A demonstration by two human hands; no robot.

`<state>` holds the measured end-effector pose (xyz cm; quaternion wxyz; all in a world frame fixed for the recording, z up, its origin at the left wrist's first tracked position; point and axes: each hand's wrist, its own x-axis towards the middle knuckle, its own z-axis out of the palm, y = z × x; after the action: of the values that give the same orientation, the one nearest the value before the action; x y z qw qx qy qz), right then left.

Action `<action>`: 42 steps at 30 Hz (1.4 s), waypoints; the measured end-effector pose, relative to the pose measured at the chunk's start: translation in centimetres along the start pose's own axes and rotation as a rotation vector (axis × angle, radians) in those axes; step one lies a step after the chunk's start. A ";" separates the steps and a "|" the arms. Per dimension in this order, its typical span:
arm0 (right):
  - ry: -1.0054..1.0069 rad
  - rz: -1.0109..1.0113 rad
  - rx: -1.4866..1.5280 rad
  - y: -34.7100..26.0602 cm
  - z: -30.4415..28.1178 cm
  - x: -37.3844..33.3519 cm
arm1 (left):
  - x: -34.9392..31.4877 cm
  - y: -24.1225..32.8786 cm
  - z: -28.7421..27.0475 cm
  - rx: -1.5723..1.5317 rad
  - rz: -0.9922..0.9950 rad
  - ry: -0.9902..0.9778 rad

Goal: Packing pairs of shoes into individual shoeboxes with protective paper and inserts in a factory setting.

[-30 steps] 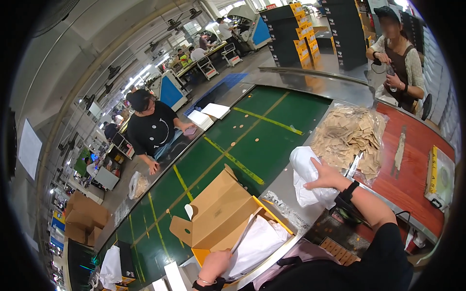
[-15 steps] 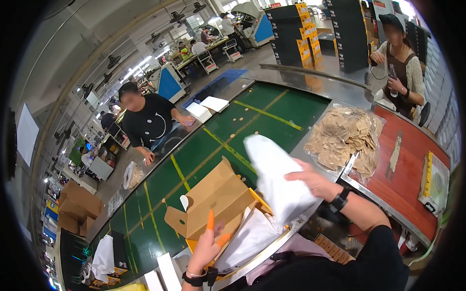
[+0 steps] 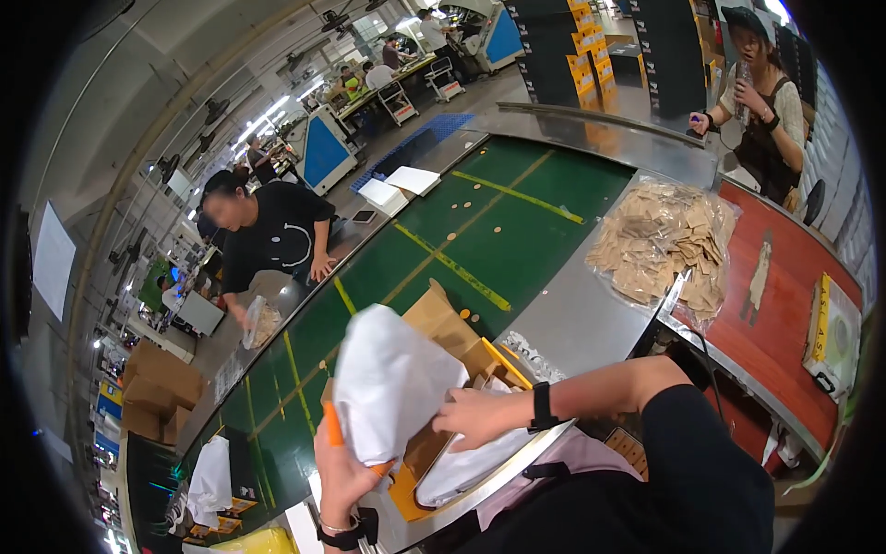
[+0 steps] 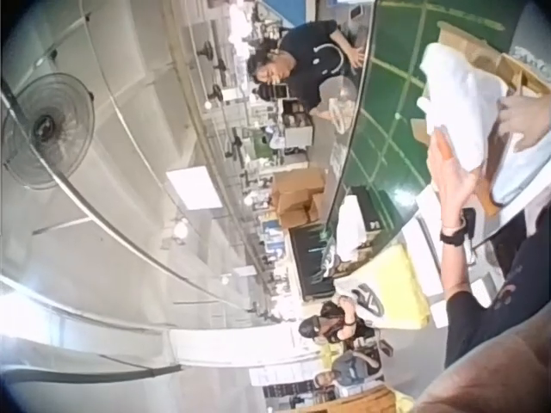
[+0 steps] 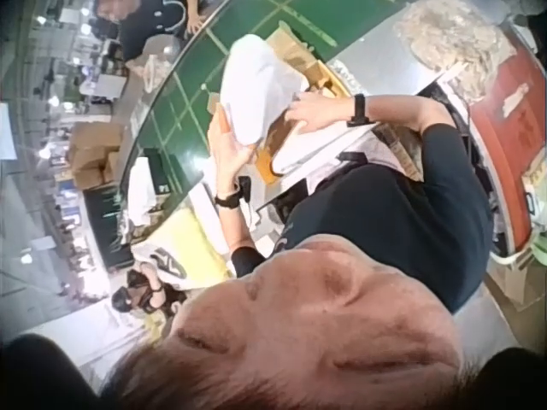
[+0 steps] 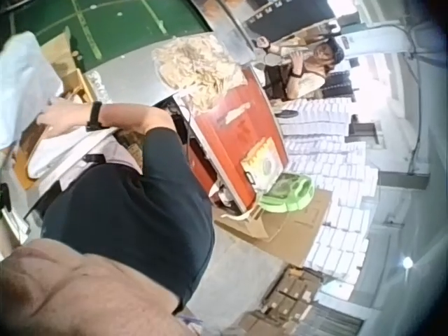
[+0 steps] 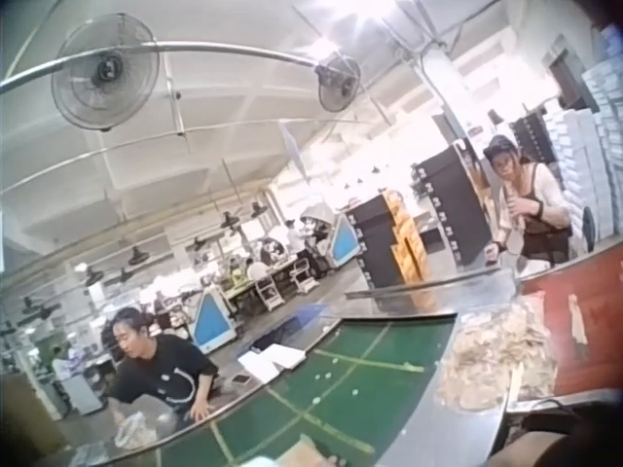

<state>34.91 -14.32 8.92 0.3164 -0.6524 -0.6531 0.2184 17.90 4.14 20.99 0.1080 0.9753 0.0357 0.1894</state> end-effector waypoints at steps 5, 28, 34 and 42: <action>-0.239 -0.013 -0.201 3.3 5.4 -0.1 | 1.1 0.7 4.1 0.326 0.337 -0.463; -0.208 0.040 -0.342 0.0 2.7 -6.8 | 1.6 -1.8 14.5 0.238 0.227 -0.670; 0.113 -0.082 -0.294 1.5 -0.2 -9.1 | 1.7 1.5 8.5 0.143 0.304 -0.599; 0.776 0.379 -0.358 7.2 -5.1 -22.7 | -5.6 1.0 9.5 -0.143 -0.376 -0.224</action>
<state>42.51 -37.08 4.57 0.3743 -0.8381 -0.3831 -0.1041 16.32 0.64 10.63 0.2137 0.9562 0.1911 0.0583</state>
